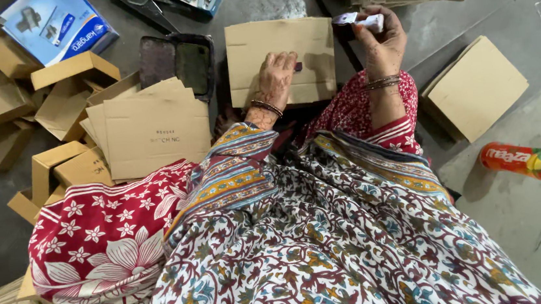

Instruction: The person sits on the floor and uses a handheld stamp and ink pad to mark flat cardboard pieces. They repeatedly ink the stamp and press it onto the cardboard, then stack the marked pieces. A second person is visible nearby handling other boxes.

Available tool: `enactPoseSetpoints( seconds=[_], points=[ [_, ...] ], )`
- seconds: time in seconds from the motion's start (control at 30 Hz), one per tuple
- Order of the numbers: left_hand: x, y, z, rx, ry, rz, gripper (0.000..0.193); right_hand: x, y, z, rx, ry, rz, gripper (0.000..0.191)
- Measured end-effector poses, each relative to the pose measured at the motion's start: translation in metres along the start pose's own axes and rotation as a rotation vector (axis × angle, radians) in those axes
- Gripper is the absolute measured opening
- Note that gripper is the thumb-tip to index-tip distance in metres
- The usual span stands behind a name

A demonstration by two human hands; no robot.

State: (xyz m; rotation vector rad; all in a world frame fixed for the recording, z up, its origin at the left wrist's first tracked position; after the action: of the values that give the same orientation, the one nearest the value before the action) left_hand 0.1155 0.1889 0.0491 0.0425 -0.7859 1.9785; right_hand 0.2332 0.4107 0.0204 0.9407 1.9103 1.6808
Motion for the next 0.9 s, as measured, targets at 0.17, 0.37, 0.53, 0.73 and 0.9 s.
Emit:
enactPoseSetpoints(
  seconds=[0.17,0.37,0.53,0.73,0.9],
  points=[
    [0.002,-0.002,0.004,0.062,0.035,0.017,0.033,-0.016,-0.01,-0.013,0.152,-0.047,-0.108,0.037],
    [-0.002,0.037,0.053,-0.218,-0.386,0.423,0.03,-0.032,-0.024,-0.039,0.17,-0.092,-0.235,0.037],
    [-0.041,0.077,0.063,-0.642,-0.428,0.689,0.019,-0.044,-0.034,-0.059,0.14,-0.004,-0.166,0.036],
    [-0.056,0.069,0.052,-0.456,-0.315,0.76,0.023,-0.042,-0.031,-0.064,0.119,0.039,-0.14,0.035],
    [-0.053,0.064,0.068,-0.22,-0.428,0.597,0.015,-0.038,-0.026,-0.047,0.331,-0.07,-0.287,0.036]
  ],
)
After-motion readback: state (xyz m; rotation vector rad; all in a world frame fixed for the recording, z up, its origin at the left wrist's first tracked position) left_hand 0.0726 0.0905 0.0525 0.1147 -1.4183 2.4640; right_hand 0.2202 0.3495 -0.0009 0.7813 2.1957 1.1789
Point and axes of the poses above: each hand's wrist, its own x-axis towards the middle knuckle, its own z-axis out of the back of the hand, y = z × x, the point moved 3 cm from there along x, towards the middle knuckle, and after that the axes turned 5 degrees about -x, right-handed, at the moved point
